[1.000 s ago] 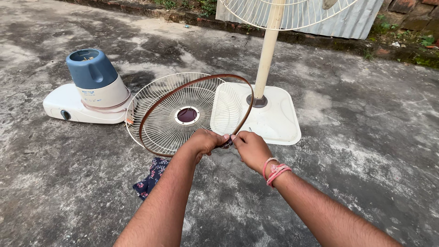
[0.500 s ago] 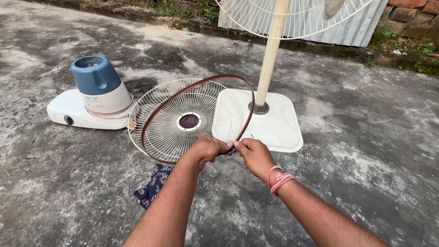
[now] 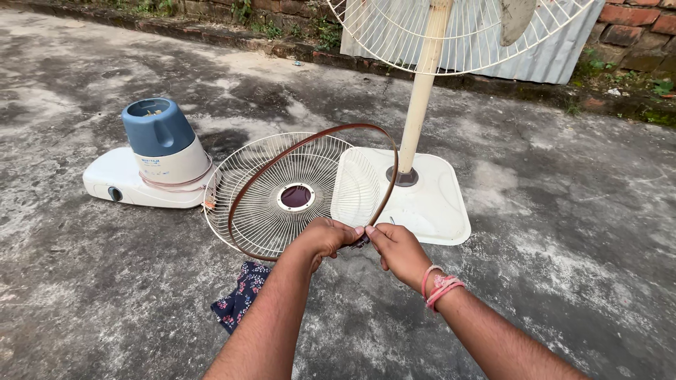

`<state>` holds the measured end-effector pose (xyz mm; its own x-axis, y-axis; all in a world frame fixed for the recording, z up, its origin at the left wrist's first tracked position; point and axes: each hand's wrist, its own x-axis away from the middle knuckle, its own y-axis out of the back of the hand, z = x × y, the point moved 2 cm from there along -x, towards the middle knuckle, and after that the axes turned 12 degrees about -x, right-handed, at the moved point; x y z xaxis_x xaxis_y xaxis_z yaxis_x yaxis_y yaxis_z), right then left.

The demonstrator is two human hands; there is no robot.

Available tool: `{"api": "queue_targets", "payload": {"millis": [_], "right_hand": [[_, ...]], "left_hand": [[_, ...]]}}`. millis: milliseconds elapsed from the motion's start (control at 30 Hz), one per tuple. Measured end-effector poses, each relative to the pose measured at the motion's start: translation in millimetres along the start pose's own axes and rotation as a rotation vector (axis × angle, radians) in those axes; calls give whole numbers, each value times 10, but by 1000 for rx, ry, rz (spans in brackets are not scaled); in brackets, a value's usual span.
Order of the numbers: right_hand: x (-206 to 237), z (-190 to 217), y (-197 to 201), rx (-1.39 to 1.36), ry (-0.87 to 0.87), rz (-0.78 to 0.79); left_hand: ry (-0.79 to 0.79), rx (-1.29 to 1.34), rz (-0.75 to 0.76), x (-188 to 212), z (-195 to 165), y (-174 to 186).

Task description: The person services a pedestal fan on the ground. They unscrew the guard clip with a screwdriver, detach the outer trim ring from the fan grille, set the ring aside, and then wipe the grille wires with a cloth, working around the guard.

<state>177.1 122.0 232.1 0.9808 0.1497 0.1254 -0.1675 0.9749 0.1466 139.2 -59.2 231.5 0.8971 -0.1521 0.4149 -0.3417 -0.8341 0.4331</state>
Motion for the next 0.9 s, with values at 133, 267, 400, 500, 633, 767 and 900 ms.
{"api": "queue_targets", "payload": {"millis": [133,267,400,500,633,767,900], "right_hand": [[89,86,23,38,59,-31],[117,149,9,38,90,-56],[95,119,3,200,221,-131],[33,0,24,79,0,-90],[-68,-156,103,60,-41,-128],[-107,-466,378,416,-90,-267],[-122,-934,683,517,-199,-320]], "left_hand": [[-9,0,-13,-32,16,-11],[-2,-10,-17,-42,27,-28],[22,-9,-20,-40,18,-58],[8,4,-14,-49,29,-64],[16,4,-9,-101,101,-77],[-12,-2,-24,-151,248,-87],[-27,-41,8,-188,380,-51]]}}
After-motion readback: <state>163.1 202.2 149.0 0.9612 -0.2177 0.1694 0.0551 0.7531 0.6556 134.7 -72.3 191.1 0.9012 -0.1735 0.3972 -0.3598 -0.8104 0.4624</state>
